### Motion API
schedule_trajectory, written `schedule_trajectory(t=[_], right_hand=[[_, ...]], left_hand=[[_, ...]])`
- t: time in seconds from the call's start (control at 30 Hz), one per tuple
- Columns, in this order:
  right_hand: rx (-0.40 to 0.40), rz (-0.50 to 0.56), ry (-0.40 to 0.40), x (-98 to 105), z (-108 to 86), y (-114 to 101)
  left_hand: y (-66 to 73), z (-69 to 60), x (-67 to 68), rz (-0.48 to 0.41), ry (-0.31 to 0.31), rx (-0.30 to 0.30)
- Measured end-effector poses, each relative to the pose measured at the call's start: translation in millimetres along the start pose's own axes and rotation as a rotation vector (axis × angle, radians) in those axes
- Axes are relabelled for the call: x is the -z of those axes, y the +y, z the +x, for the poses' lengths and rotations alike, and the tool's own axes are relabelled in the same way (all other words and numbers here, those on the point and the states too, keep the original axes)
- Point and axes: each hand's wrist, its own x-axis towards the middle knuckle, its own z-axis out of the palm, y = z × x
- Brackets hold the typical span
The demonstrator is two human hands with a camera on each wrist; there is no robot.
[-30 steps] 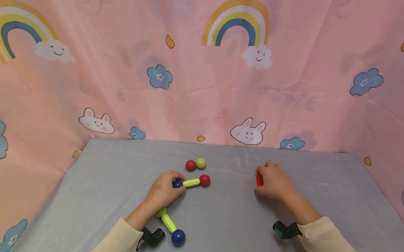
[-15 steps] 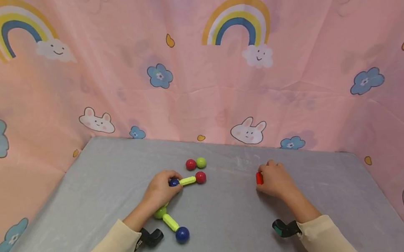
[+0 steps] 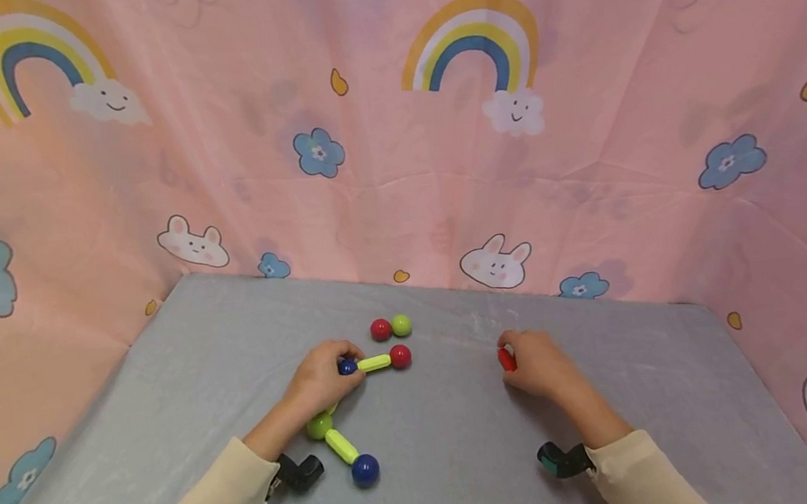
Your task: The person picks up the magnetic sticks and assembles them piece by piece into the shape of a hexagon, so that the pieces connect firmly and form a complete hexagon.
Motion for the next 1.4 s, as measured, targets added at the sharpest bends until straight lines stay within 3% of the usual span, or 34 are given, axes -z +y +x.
schedule_trajectory(t=[0.3, 0.53, 0.67, 0.97, 1.13, 1.4], right_hand=[[-0.024, 0.063, 0.035, -10, 2.8, -12], [-0.011, 0.143, 0.034, -11, 2.8, -28], [0.018, 0.219, 0.024, -12, 4.9, -40], [0.015, 0.326, 0.058, -22, 19.4, -69], [-0.002, 0.402, 0.039, -30, 25.4, -85], [-0.013, 0.472, 0.064, -43, 31.6, -98]], left_hand=[[3.6, 18.3, 9.0, -0.054, -0.146, -0.131], [-0.3, 28.5, 13.0, -0.109, -0.284, -0.165], [-3.1, 30.8, 12.0, -0.116, -0.328, -0.173], [-4.6, 29.5, 8.3, -0.124, -0.302, -0.148], [-3.4, 28.0, 5.9, -0.115, -0.289, -0.149], [-4.2, 25.8, 1.6, -0.128, -0.272, -0.152]])
